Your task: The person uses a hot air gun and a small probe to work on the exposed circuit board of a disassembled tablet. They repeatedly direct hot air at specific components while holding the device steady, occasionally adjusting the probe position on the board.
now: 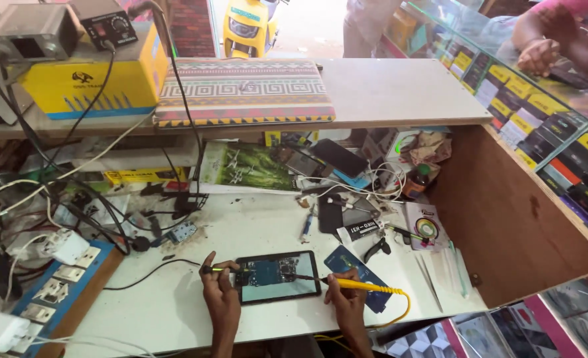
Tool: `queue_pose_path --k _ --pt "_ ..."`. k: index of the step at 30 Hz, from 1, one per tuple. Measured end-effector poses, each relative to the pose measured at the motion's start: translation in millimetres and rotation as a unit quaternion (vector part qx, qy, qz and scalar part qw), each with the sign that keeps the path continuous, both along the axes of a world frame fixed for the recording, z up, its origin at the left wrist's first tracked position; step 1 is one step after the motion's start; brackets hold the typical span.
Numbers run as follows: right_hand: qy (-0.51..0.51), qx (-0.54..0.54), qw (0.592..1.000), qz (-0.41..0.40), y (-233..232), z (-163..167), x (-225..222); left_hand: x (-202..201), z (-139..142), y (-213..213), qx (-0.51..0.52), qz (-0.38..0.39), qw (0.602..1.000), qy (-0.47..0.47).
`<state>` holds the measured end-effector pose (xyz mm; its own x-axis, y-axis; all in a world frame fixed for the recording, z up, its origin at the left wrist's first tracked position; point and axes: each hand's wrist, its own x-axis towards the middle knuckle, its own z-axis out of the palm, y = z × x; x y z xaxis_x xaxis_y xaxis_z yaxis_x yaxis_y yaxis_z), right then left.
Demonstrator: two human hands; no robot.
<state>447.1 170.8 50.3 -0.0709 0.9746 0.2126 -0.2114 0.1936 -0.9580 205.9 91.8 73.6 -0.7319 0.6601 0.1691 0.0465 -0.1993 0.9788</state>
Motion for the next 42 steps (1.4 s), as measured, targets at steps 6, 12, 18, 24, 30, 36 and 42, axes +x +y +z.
queue_pose_path --k 6,12,18,24,30,36,42 --pt "-0.097 0.003 0.995 -0.027 -18 -7 7 -3 -31 -2 0.160 0.028 0.986 -0.038" --pt "-0.050 0.004 0.999 -0.009 -8 -4 -1 -24 -33 -1 0.160 0.016 0.982 -0.103" --pt "-0.041 0.012 0.999 -0.011 -14 -3 -1 -25 -27 3 0.173 -0.011 0.981 -0.082" --pt "0.000 0.034 0.999 0.018 -10 -2 -6 -24 -28 2 0.166 -0.013 0.983 -0.076" --pt "-0.031 0.034 0.999 0.002 -9 -2 -5 -23 -23 7 0.156 -0.043 0.987 -0.022" --pt "0.001 0.039 0.999 0.020 -12 -8 -5 -18 -21 0 0.099 -0.035 0.994 0.019" --pt "-0.001 0.028 0.999 0.018 -9 -3 -6 -18 -14 7 0.161 -0.012 0.987 -0.028"
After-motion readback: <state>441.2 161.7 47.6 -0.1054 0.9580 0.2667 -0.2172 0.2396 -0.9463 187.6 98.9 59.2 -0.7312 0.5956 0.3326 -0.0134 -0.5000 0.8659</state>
